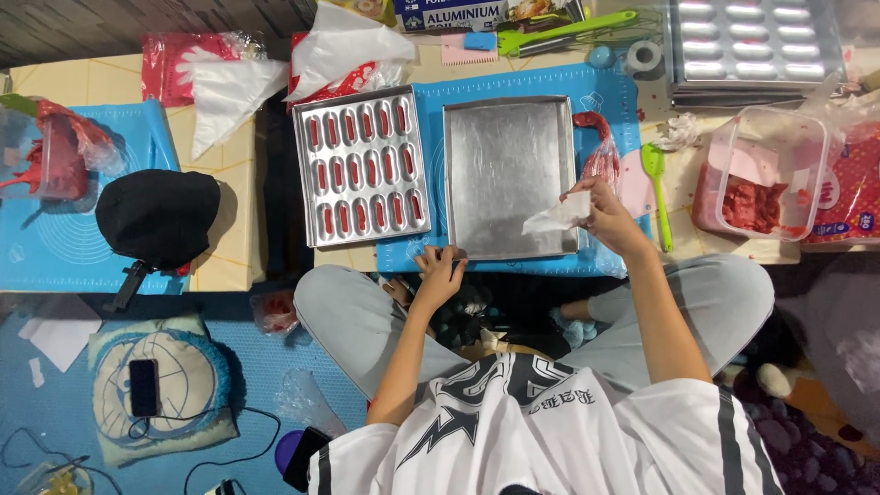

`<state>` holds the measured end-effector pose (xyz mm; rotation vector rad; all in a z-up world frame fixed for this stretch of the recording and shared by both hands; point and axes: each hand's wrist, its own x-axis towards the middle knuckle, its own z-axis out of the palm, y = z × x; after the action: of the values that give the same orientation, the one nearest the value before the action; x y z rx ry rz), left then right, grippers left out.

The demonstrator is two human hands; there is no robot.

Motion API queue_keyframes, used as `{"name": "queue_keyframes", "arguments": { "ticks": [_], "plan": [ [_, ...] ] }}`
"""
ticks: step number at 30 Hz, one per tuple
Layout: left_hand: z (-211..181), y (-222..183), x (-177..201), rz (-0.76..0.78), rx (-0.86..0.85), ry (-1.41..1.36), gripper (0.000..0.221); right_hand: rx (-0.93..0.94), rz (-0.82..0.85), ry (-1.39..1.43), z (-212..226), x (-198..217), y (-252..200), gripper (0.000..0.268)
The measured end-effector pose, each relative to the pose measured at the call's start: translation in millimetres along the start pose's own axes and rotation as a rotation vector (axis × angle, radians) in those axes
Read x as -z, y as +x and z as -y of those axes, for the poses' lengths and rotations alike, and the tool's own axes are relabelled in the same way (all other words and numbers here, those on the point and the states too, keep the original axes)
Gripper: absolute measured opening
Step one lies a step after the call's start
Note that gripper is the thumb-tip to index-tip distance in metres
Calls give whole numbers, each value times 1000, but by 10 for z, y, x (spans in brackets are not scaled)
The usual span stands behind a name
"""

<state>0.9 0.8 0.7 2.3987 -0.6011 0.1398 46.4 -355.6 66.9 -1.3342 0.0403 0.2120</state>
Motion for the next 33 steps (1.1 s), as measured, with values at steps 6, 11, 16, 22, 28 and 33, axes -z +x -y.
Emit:
{"name": "queue_keyframes", "arguments": {
  "ticks": [6,11,16,22,28,33],
  "plan": [
    [-26,-2,22,8,9,-5,30,80,-19,-1129,86,-156,78,32],
    [-24,-6,41,13,8,17,29,343,124,-1692,-68,-190,149,18],
    [11,-6,13,2,19,25,29,224,164,-1831,-137,-209,-50,32],
    [-20,4,3,-7,-3,56,30,124,337,-1925,-145,-167,-122,34],
    [5,-7,0,8,13,28,28,-26,319,-1733,-428,-236,19,44],
    [-5,9,17,-10,-14,42,29,253,326,-1785,-717,-443,93,33]
  ]
}}
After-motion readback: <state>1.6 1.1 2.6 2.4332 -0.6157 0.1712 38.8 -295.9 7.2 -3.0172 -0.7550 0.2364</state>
